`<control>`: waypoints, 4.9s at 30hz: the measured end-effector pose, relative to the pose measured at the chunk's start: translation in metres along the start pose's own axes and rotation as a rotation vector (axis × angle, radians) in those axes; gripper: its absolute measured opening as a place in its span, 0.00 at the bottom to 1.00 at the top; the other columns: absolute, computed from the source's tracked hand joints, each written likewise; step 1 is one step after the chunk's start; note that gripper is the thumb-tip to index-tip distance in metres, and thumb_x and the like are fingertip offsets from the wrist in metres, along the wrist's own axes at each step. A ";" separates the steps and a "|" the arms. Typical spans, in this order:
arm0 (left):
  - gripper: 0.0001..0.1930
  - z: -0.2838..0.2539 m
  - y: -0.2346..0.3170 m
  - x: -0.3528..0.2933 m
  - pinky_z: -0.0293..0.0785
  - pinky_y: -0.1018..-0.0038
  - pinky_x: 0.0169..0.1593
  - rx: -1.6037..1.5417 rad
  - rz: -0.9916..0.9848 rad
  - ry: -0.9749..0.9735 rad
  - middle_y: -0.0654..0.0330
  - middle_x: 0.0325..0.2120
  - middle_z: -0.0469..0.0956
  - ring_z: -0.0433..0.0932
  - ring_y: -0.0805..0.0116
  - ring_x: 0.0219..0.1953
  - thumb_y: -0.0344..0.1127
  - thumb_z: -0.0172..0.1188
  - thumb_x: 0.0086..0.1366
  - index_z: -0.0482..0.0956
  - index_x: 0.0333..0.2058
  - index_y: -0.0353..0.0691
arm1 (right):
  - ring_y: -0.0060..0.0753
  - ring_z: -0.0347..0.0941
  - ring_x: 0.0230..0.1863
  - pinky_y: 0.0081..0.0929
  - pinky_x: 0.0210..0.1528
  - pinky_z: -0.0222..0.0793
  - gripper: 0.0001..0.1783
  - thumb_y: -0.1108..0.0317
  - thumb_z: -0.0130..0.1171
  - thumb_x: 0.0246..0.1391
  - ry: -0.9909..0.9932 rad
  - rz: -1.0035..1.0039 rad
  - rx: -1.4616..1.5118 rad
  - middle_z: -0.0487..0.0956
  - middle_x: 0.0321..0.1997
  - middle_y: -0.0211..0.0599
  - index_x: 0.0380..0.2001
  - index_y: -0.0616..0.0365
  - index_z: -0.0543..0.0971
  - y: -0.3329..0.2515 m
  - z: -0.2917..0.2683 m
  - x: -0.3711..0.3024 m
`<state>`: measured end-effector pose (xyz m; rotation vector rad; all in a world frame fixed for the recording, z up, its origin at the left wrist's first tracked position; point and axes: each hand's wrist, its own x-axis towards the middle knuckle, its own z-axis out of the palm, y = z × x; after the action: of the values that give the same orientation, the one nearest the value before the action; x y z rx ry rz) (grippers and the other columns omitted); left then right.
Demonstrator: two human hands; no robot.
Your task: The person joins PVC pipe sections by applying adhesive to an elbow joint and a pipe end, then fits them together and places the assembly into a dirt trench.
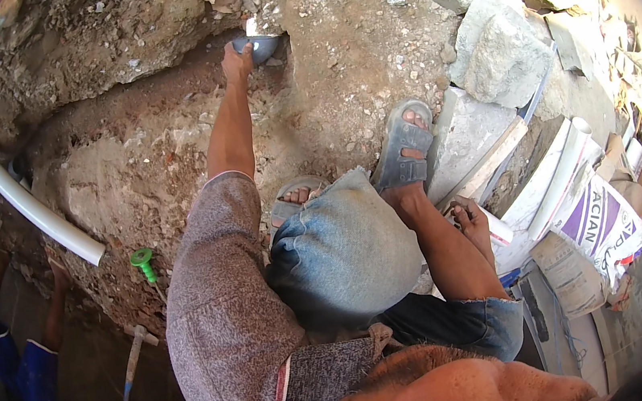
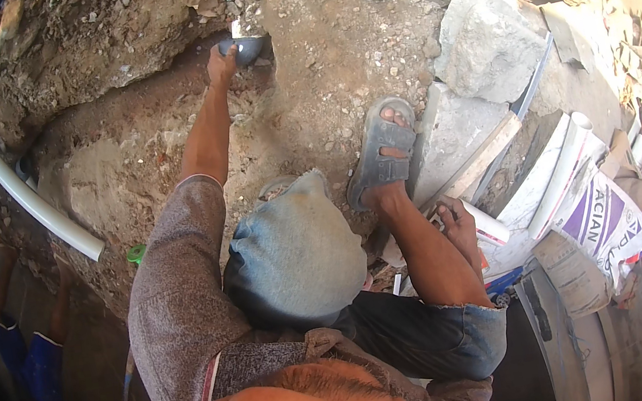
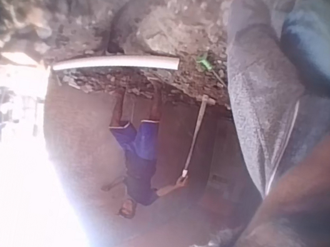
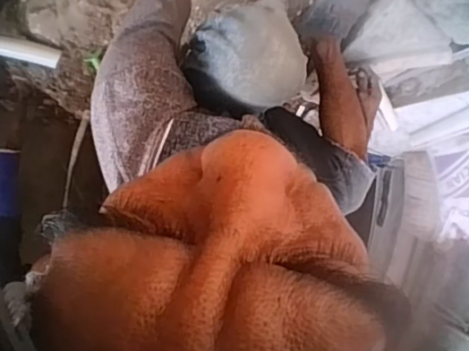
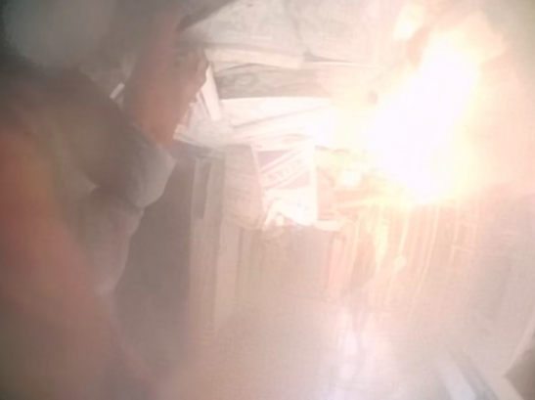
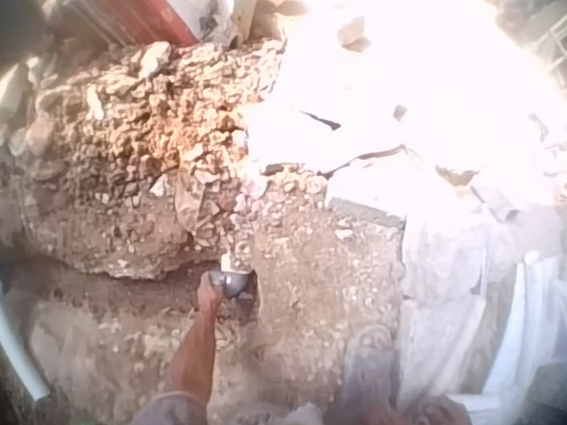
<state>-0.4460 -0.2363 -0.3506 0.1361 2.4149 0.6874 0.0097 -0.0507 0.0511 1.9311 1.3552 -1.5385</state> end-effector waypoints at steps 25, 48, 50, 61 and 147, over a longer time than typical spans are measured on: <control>0.37 -0.016 0.027 -0.014 0.70 0.58 0.47 0.077 -0.024 -0.102 0.37 0.39 0.75 0.74 0.42 0.44 0.53 0.65 0.51 0.63 0.49 0.28 | 0.29 0.71 0.45 0.26 0.49 0.65 0.19 0.63 0.52 0.60 -0.030 -0.103 -0.129 0.78 0.43 0.41 0.49 0.65 0.72 0.020 -0.010 0.010; 0.31 -0.055 0.013 -0.088 0.62 0.60 0.52 -0.303 0.170 0.005 0.42 0.47 0.69 0.68 0.50 0.48 0.43 0.60 0.57 0.63 0.52 0.26 | 0.37 0.74 0.27 0.34 0.33 0.69 0.18 0.62 0.54 0.57 0.067 -0.483 -0.451 0.78 0.29 0.48 0.47 0.60 0.73 -0.028 0.000 -0.010; 0.30 -0.059 0.020 -0.104 0.63 0.60 0.51 -0.290 0.202 -0.035 0.43 0.45 0.70 0.69 0.51 0.47 0.43 0.59 0.57 0.64 0.51 0.27 | 0.38 0.74 0.29 0.34 0.34 0.69 0.18 0.61 0.53 0.57 0.129 -0.599 -0.477 0.78 0.29 0.49 0.46 0.60 0.74 -0.010 0.003 -0.006; 0.19 -0.061 0.013 -0.051 0.67 0.65 0.47 -0.424 0.306 -0.148 0.47 0.35 0.77 0.74 0.55 0.40 0.42 0.55 0.60 0.75 0.40 0.30 | 0.38 0.75 0.36 0.34 0.39 0.68 0.17 0.60 0.53 0.57 0.140 -0.489 -0.366 0.78 0.33 0.49 0.44 0.59 0.76 -0.034 0.018 -0.068; 0.19 -0.226 0.186 -0.131 0.68 0.78 0.28 0.313 0.631 -0.402 0.59 0.29 0.75 0.72 0.74 0.26 0.46 0.51 0.65 0.72 0.43 0.34 | 0.61 0.68 0.43 0.46 0.48 0.64 0.20 0.59 0.46 0.59 1.282 0.258 -0.125 0.67 0.42 0.63 0.53 0.52 0.68 0.414 -0.155 -0.072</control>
<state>-0.4861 -0.2100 -0.0332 1.0901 2.0557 0.4722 0.4394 -0.1769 0.0499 2.9374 1.3728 0.0764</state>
